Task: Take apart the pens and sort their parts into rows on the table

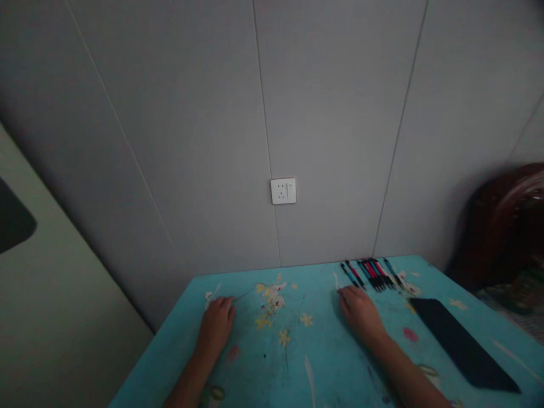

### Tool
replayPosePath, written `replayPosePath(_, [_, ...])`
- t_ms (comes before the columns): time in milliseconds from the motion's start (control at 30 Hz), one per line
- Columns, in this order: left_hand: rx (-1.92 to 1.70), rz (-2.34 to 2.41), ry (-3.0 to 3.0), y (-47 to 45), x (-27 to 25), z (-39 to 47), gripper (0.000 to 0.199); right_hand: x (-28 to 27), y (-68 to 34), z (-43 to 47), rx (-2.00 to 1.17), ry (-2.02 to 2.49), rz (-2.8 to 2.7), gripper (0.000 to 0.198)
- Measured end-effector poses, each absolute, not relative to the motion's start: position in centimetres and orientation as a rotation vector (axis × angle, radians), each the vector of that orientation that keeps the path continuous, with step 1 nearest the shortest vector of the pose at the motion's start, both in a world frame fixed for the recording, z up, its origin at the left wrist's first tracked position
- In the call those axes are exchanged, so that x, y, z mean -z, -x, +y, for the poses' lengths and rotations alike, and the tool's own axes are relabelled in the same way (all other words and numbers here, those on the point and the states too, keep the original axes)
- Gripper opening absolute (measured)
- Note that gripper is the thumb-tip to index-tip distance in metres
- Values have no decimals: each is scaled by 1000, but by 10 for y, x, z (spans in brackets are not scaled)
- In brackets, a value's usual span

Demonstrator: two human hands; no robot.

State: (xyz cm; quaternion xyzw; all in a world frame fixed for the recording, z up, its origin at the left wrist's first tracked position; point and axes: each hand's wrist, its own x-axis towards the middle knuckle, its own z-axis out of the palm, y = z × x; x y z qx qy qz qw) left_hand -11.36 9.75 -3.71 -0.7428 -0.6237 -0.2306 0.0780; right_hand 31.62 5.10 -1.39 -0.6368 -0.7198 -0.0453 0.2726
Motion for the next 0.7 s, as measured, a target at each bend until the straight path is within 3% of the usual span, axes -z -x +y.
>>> replayPosePath(267, [339,-1903,2267,112,34,132,30,18,-356,58,281,2157,-1681,24])
replayPosePath(700, [213,-1893,2220,105,4,161,28,14,-354,62,197,2222,-1543,25])
